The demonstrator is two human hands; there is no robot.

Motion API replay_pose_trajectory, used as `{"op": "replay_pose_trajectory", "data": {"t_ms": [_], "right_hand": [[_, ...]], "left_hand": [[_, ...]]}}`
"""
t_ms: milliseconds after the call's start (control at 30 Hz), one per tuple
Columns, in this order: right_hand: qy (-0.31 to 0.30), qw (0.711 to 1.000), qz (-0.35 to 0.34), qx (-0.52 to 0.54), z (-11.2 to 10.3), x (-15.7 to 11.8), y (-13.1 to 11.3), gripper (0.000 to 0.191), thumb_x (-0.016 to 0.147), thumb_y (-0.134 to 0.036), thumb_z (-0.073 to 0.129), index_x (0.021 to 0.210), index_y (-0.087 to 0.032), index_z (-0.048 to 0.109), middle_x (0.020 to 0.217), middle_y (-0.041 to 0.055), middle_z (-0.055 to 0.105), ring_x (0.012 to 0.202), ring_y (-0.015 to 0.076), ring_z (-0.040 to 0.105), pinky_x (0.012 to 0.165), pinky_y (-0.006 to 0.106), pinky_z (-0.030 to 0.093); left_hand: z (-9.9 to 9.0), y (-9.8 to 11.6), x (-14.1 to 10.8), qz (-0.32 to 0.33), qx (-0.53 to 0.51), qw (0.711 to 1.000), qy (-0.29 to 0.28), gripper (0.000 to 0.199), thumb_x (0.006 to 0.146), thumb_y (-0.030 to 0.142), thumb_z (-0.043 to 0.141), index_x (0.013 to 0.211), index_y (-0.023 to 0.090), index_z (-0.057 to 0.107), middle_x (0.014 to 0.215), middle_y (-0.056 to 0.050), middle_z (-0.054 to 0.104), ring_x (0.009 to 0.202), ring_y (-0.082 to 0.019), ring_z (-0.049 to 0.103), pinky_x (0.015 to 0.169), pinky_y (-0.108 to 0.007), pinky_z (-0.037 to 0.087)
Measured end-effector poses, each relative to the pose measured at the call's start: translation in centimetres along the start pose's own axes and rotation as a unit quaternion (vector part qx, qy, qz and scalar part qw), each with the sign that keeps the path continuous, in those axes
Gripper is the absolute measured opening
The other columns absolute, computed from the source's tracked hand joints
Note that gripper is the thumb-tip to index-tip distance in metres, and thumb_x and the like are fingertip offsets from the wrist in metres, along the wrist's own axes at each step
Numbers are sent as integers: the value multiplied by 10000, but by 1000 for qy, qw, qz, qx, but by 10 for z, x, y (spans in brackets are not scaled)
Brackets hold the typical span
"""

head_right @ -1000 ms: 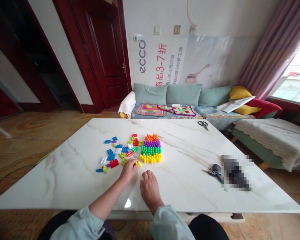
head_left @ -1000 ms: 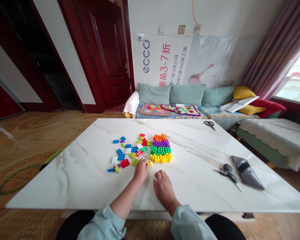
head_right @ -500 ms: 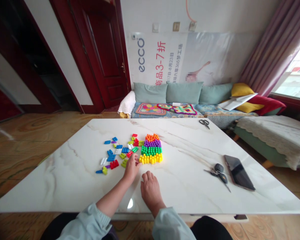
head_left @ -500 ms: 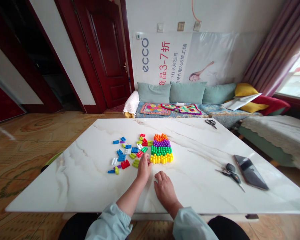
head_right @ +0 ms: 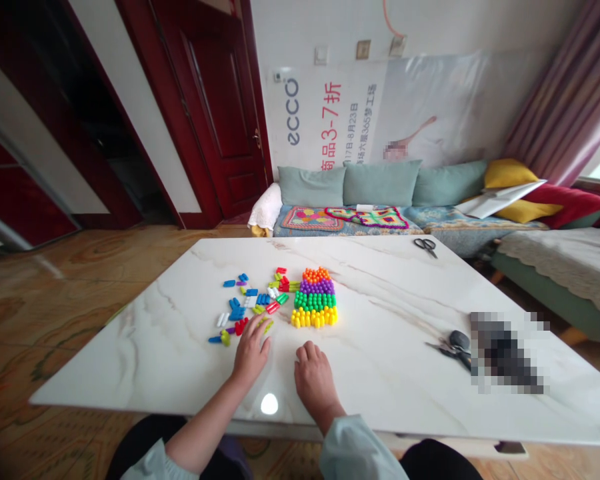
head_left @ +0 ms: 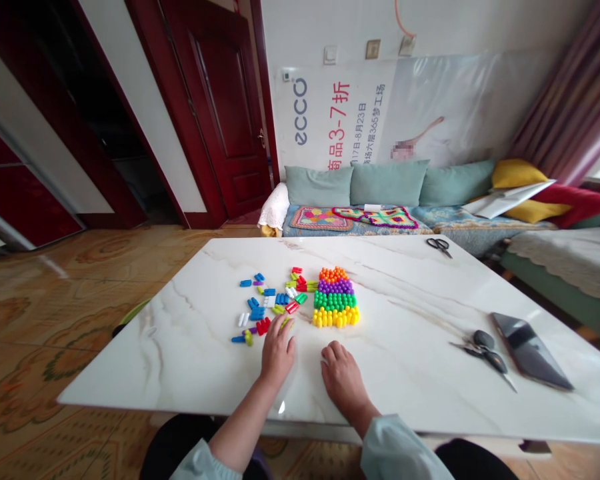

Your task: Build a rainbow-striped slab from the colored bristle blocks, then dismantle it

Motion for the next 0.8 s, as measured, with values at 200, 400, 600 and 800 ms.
{"op": "replay_pose_trajectory", "data": {"t_ms": [200, 400, 600, 800], "right_hand": [[2, 1000, -6, -17, 1, 0, -1, 147, 855, -63, 443, 884, -179, 529, 905, 62, 536, 806, 184, 506, 733, 293, 379], [-15, 1000, 5, -15, 1, 0, 0, 143, 855, -76, 442, 886, -172, 543, 918, 74, 551, 806, 190, 530, 737, 305, 413], [42, 999, -4, -20, 8, -3, 5, 363, 875, -160, 456, 1237, -136, 449, 1095, 136, 576, 973, 254, 567, 821, 382, 458], [44, 999, 12, 25, 7, -1, 7, 332, 912, -176, 438, 1243, -174, 422, 1095, 114, 590, 957, 229, 592, 809, 344, 474]], "left_hand": [[12, -8, 0, -5, -16, 998, -55, 320, 798, 40, 497, 1001, 214, 672, 1247, -89, 573, 1183, -249, 531, 1009, -455, 462], [5, 2, 0, -9, -72, 996, -60, 289, 751, 43, 549, 937, 222, 680, 1044, -78, 616, 1035, -251, 572, 933, -464, 488], [15, 20, -4, -34, -179, 980, -83, 285, 837, 133, 501, 1074, 210, 641, 1018, -74, 669, 967, -202, 629, 891, -379, 524], [29, 32, -21, -101, -251, 959, -89, 192, 854, 177, 493, 936, 186, 665, 909, -57, 724, 828, -180, 684, 773, -311, 568]]}}
Point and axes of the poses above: each hand's wrist, its own x-axis towards the middle knuckle, its own z-axis out of the palm, y = z × x, the point moved 5 cm from there along x, towards the middle knuckle
